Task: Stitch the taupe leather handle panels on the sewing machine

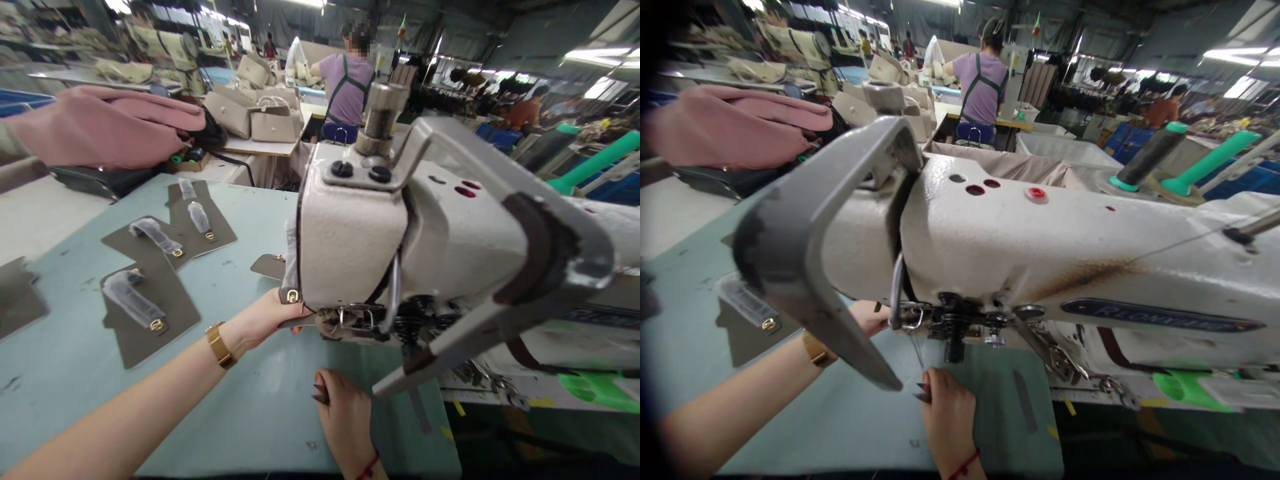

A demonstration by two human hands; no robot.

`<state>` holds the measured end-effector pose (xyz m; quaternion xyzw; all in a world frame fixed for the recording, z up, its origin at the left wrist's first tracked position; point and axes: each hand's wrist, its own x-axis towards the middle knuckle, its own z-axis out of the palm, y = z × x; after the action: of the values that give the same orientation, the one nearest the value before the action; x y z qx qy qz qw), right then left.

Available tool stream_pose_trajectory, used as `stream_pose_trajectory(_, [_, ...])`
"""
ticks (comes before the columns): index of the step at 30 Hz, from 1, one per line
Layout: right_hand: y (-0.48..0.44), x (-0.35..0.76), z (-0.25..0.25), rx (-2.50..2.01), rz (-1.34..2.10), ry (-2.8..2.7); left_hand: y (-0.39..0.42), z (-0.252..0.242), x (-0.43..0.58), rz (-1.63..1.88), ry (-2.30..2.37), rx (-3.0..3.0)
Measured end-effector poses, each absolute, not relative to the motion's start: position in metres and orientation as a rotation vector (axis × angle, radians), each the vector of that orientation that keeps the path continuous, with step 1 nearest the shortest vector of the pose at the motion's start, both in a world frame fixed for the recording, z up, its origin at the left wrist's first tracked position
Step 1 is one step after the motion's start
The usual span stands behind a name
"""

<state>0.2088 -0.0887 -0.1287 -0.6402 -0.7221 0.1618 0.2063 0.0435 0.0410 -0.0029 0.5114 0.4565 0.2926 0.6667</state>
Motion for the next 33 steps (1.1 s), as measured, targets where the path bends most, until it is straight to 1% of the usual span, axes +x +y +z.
stream_pose_trajectory(10, [-0.089, 0.211, -0.123, -1.802, 0.45, -2.081, 0.03, -0.012, 0.046, 0.891, 0.962, 0.866])
stream_pose_trajectory(20, [-0.089, 0.213, -0.125, -1.779, 0.518, -2.089, 0.003, -0.048, 0.056, 1.09, 1.07, 0.777])
stream_pose_trajectory(28, [-0.088, 0.213, -0.122, -1.762, 0.479, -2.113, -0.02, -0.046, 0.08, 1.283, 1.117, 0.582])
stream_pose_trajectory(33, [-0.088, 0.215, -0.12, -1.697, 0.516, -2.074, -0.03, -0.046, 0.094, 1.367, 1.12, 0.418])
